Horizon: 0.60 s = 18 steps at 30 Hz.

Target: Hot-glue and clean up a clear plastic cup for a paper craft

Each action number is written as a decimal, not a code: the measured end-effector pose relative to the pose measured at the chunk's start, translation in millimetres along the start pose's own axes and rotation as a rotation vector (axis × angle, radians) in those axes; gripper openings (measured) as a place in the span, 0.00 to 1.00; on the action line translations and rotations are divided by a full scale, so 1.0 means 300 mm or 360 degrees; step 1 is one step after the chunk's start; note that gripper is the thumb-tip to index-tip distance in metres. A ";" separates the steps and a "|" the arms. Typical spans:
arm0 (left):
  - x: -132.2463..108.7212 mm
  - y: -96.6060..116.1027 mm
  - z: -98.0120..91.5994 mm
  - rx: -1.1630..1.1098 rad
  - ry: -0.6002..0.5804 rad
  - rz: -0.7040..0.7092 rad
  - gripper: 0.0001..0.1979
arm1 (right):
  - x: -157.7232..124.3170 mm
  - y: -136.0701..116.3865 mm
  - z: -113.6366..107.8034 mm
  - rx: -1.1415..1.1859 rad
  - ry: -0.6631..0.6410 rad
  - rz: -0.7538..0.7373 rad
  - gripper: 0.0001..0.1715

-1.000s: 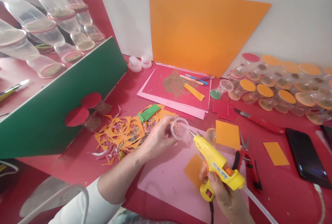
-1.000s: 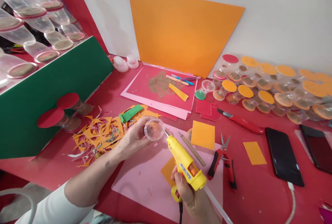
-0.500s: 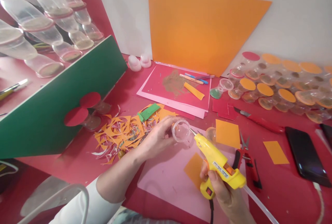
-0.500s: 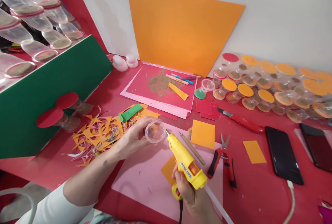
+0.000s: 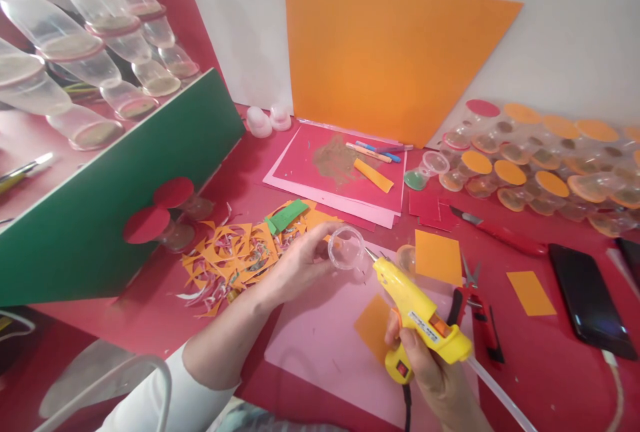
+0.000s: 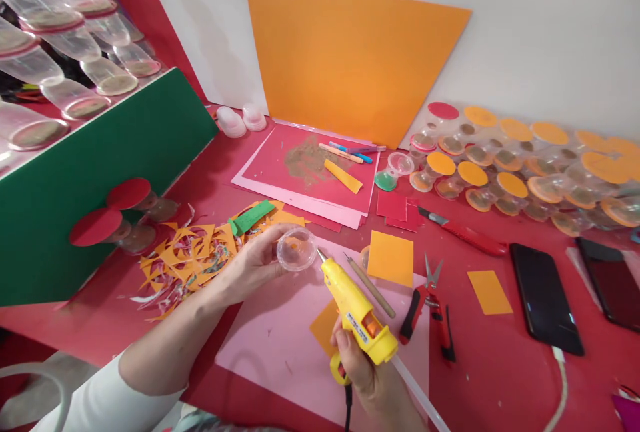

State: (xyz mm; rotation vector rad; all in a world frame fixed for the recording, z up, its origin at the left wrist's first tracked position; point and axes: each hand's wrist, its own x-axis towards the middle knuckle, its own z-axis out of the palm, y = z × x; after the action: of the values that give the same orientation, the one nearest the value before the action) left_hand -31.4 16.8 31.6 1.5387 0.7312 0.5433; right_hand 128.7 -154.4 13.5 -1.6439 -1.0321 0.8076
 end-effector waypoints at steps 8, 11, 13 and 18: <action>-0.005 0.001 0.004 -0.0089 -0.0074 -0.0029 0.19 | -0.004 0.067 0.003 0.0016 0.0085 -0.0062 0.27; -0.003 -0.009 0.006 -0.0090 -0.0076 0.0035 0.20 | -0.009 0.049 -0.001 -0.0001 0.0117 -0.0082 0.24; -0.002 -0.012 0.005 -0.0032 -0.0046 0.0052 0.21 | -0.011 0.024 -0.004 -0.0010 0.0116 -0.0089 0.23; -0.003 -0.001 0.004 -0.0013 0.0026 -0.0019 0.19 | -0.007 -0.029 -0.006 0.0032 0.0046 0.0002 0.20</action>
State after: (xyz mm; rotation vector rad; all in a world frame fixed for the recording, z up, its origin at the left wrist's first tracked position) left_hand -31.2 15.4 31.4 1.5228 0.7496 0.5501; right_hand 127.3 -155.8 22.5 -1.6350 -0.9998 0.7905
